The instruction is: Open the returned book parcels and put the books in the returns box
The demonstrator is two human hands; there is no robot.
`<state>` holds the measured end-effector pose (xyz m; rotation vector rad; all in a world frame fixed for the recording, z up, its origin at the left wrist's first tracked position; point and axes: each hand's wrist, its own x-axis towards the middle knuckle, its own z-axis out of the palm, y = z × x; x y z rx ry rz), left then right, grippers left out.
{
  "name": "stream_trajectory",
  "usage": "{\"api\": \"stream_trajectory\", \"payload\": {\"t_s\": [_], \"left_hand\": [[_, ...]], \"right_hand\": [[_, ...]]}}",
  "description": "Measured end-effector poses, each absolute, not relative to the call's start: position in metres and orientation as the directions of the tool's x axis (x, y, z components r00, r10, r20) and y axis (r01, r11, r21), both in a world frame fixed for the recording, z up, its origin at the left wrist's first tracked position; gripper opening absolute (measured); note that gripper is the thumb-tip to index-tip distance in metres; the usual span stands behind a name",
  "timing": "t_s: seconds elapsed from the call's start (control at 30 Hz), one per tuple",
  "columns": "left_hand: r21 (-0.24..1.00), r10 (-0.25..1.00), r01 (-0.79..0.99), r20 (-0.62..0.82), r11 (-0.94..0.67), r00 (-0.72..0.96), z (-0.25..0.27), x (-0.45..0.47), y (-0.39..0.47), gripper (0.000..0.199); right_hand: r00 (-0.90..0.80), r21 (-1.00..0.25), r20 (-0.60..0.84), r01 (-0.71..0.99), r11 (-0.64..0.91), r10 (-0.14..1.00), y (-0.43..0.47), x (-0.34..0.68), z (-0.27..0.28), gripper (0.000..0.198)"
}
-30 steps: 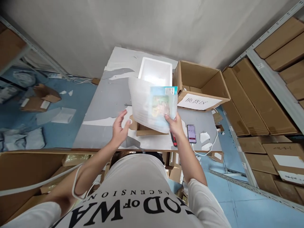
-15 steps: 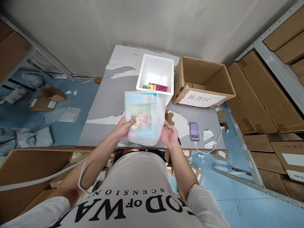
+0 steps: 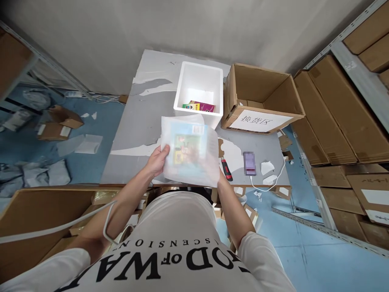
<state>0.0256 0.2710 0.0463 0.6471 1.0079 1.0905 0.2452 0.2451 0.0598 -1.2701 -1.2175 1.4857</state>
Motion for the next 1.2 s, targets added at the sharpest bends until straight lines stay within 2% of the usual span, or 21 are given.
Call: {"api": "stream_trajectory", "payload": {"t_s": [0.17, 0.27, 0.33, 0.4, 0.47, 0.5, 0.57, 0.63, 0.67, 0.7, 0.73, 0.8, 0.87, 0.97, 1.07, 1.2], "left_hand": [[0.910, 0.931, -0.330, -0.319, 0.250, -0.175, 0.017, -0.020, 0.292, 0.053], [0.970, 0.878, -0.095, -0.244, 0.225, -0.412, -0.022, -0.071, 0.301, 0.043], [0.924, 0.795, 0.137, -0.223, 0.356, -0.564, -0.051, -0.105, 0.301, 0.032], [0.783, 0.728, 0.301, -0.264, 0.545, -0.632, -0.073, -0.132, 0.297, 0.026], [0.673, 0.680, 0.368, -0.277, 0.642, -0.679, -0.083, -0.145, 0.293, 0.041], [0.657, 0.676, 0.394, -0.245, 0.643, -0.695, -0.081, -0.145, 0.290, 0.053], [0.703, 0.715, 0.460, -0.098, 0.542, -0.692, -0.066, -0.131, 0.287, 0.073], [0.791, 0.792, 0.522, 0.078, 0.321, -0.606, -0.040, -0.102, 0.285, 0.076], [0.844, 0.835, 0.495, 0.109, 0.209, -0.539, -0.025, -0.083, 0.285, 0.072], [0.903, 0.889, 0.412, 0.087, 0.120, -0.449, -0.010, -0.062, 0.284, 0.064], [0.955, 0.959, 0.289, 0.015, 0.070, -0.284, 0.004, -0.042, 0.283, 0.060], [0.990, 0.984, 0.070, -0.131, 0.123, 0.122, 0.026, -0.005, 0.282, 0.061], [0.968, 0.925, -0.034, -0.226, 0.247, 0.305, 0.038, 0.020, 0.281, 0.059], [0.931, 0.901, -0.106, -0.301, 0.348, 0.313, 0.042, 0.032, 0.282, 0.052], [0.907, 0.906, -0.177, -0.329, 0.381, 0.266, 0.038, 0.031, 0.281, 0.047], [0.848, 0.915, -0.344, -0.369, 0.403, 0.162, 0.029, 0.043, 0.267, 0.048]], "right_hand": [[-0.092, -0.982, -0.166, -0.078, -0.174, 0.982, 0.240, 0.272, 0.041, 0.047], [-0.081, -0.967, -0.214, -0.121, -0.223, 0.973, 0.234, 0.287, 0.031, 0.049], [-0.085, -0.954, -0.245, -0.155, -0.255, 0.966, 0.230, 0.293, 0.027, 0.051], [-0.092, -0.946, -0.251, -0.187, -0.264, 0.964, 0.229, 0.295, 0.025, 0.051], [-0.106, -0.943, -0.248, -0.202, -0.265, 0.963, 0.230, 0.294, 0.023, 0.052], [-0.113, -0.943, -0.246, -0.201, -0.265, 0.963, 0.231, 0.293, 0.023, 0.053], [-0.128, -0.945, -0.242, -0.196, -0.263, 0.962, 0.235, 0.290, 0.024, 0.054], [-0.140, -0.945, -0.234, -0.200, -0.258, 0.962, 0.239, 0.287, 0.025, 0.054], [-0.145, -0.945, -0.229, -0.203, -0.255, 0.963, 0.241, 0.284, 0.026, 0.054], [-0.148, -0.946, -0.226, -0.205, -0.253, 0.963, 0.243, 0.282, 0.027, 0.054], [-0.155, -0.945, -0.225, -0.205, -0.254, 0.962, 0.245, 0.280, 0.028, 0.054], [-0.177, -0.944, -0.224, -0.206, -0.259, 0.958, 0.248, 0.275, 0.030, 0.054], [-0.204, -0.941, -0.218, -0.214, -0.261, 0.954, 0.251, 0.272, 0.033, 0.056], [-0.235, -0.943, -0.226, -0.190, -0.273, 0.945, 0.255, 0.273, 0.037, 0.059], [-0.230, -0.939, -0.257, -0.168, -0.299, 0.938, 0.254, 0.276, 0.038, 0.063], [-0.222, -0.909, -0.303, -0.225, -0.351, 0.927, 0.245, 0.270, 0.033, 0.069]]}}
